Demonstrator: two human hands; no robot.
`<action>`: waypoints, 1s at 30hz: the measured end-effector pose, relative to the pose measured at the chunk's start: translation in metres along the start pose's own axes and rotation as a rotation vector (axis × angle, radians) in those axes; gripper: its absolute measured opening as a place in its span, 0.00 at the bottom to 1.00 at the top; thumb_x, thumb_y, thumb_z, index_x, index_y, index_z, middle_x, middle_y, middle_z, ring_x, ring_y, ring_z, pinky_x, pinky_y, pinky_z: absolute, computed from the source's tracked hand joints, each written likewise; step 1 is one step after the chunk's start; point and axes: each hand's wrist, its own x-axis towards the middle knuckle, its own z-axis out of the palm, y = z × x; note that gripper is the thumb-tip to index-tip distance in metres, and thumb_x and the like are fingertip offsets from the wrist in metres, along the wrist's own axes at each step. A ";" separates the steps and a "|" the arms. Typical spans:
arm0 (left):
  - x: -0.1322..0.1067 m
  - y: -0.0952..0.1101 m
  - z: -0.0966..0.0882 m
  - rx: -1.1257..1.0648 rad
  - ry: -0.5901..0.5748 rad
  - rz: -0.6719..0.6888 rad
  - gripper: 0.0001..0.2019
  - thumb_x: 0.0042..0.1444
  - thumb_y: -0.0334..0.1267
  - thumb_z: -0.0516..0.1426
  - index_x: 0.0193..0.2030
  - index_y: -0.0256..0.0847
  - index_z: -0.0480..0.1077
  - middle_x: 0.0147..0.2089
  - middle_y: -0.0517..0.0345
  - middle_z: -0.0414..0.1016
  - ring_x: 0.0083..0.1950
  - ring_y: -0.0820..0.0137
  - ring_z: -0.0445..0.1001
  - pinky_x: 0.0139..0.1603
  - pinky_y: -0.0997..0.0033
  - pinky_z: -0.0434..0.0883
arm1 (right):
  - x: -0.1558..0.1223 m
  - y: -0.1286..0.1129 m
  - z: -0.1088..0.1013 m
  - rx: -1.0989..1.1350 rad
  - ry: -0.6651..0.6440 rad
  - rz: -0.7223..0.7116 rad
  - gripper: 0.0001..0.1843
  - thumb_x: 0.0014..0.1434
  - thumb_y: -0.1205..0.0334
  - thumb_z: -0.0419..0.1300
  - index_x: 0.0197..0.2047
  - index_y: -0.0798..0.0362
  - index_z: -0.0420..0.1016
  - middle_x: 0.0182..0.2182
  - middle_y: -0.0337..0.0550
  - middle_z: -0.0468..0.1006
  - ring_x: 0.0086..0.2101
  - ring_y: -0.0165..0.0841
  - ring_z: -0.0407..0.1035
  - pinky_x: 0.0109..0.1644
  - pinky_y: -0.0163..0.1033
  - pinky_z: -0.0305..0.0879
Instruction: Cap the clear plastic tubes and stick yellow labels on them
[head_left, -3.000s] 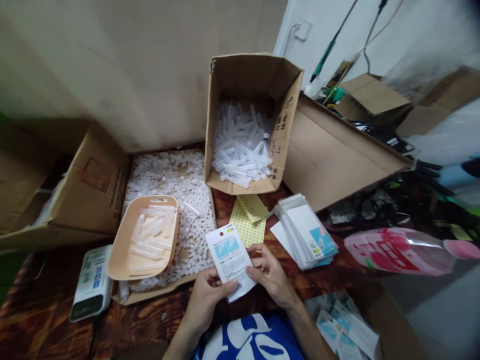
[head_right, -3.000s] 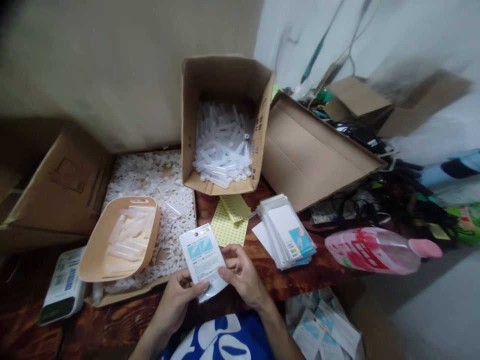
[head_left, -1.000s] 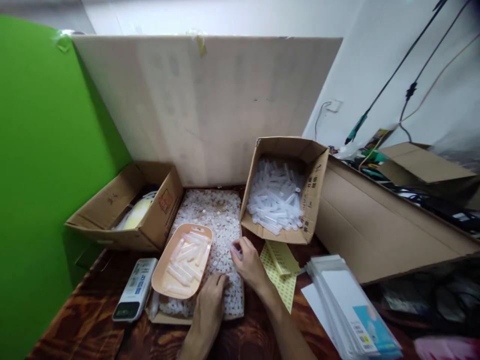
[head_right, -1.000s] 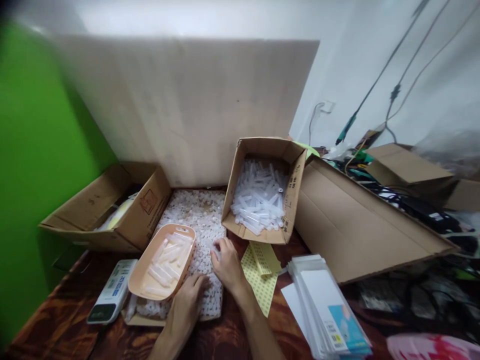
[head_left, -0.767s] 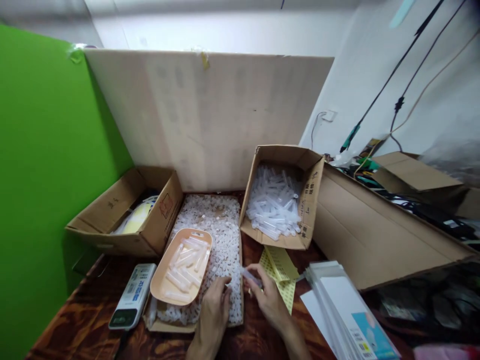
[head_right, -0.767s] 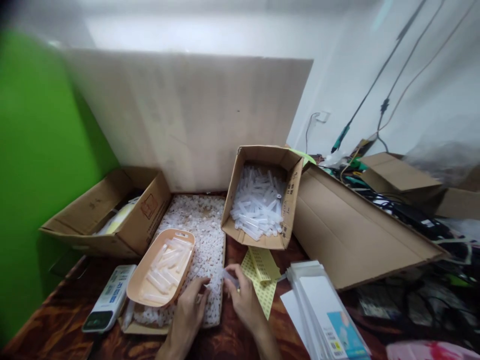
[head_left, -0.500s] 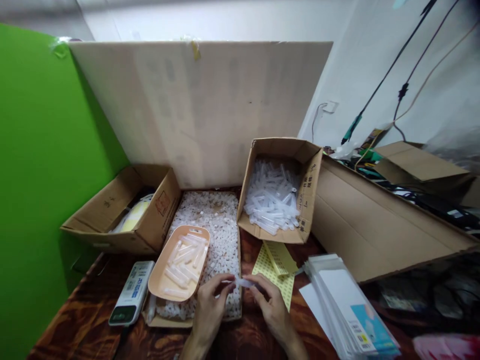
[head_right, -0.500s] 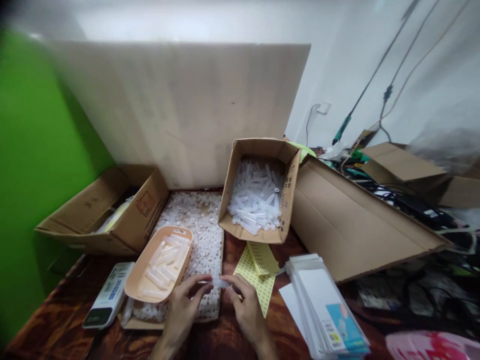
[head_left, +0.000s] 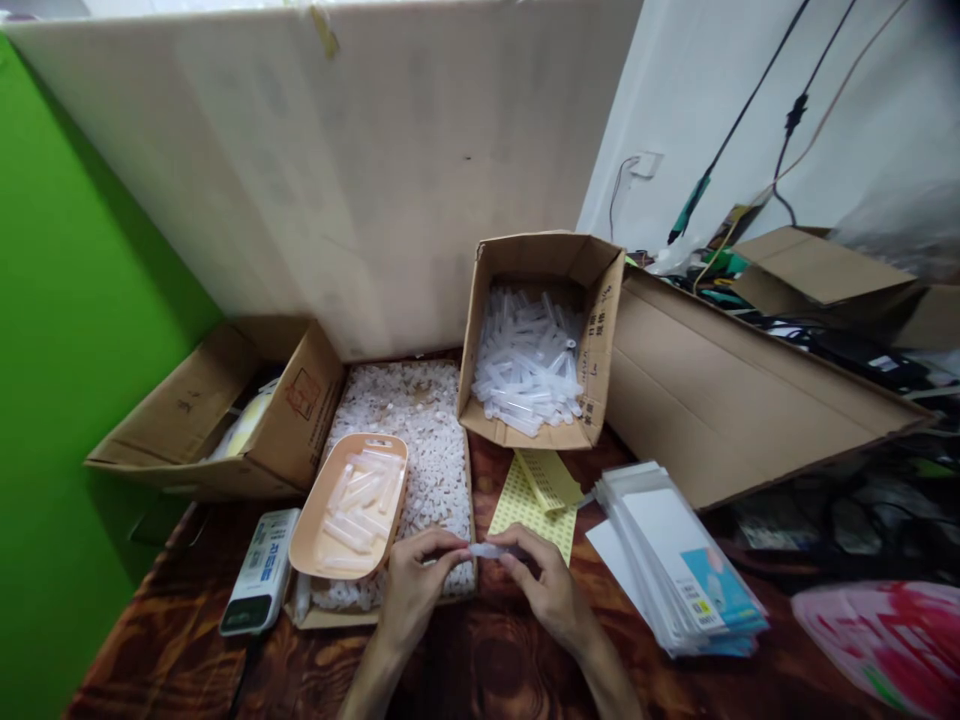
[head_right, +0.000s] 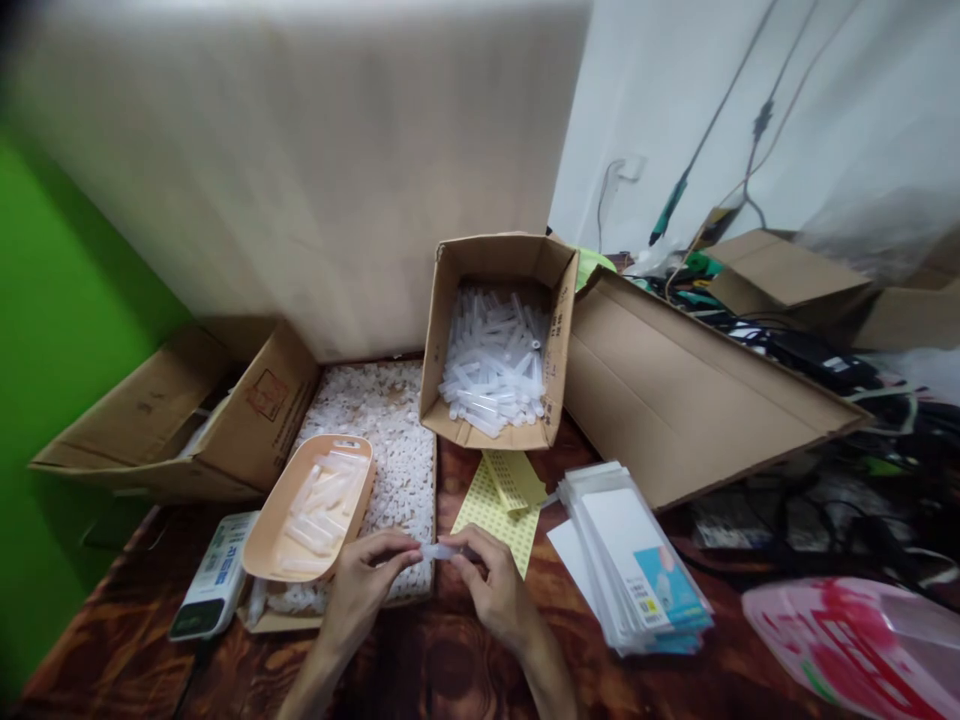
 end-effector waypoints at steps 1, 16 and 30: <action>0.001 0.000 0.000 -0.006 -0.001 0.006 0.04 0.54 0.38 0.67 0.30 0.42 0.83 0.32 0.56 0.83 0.35 0.66 0.80 0.38 0.73 0.75 | 0.000 -0.001 0.000 -0.013 0.007 -0.005 0.12 0.70 0.59 0.55 0.47 0.52 0.78 0.40 0.46 0.79 0.42 0.39 0.74 0.45 0.40 0.68; 0.020 0.017 -0.003 0.204 -0.304 0.103 0.09 0.58 0.43 0.64 0.32 0.41 0.83 0.32 0.52 0.84 0.34 0.64 0.82 0.38 0.68 0.79 | 0.001 -0.020 -0.009 -0.108 0.094 -0.026 0.07 0.66 0.59 0.59 0.40 0.51 0.76 0.35 0.45 0.80 0.37 0.40 0.74 0.41 0.40 0.69; 0.184 0.026 -0.029 1.059 -0.289 0.013 0.16 0.66 0.42 0.60 0.56 0.36 0.71 0.55 0.48 0.75 0.52 0.61 0.77 0.51 0.54 0.77 | -0.006 -0.020 -0.030 -0.099 0.379 -0.055 0.07 0.63 0.61 0.63 0.40 0.52 0.81 0.39 0.48 0.81 0.40 0.39 0.77 0.41 0.39 0.75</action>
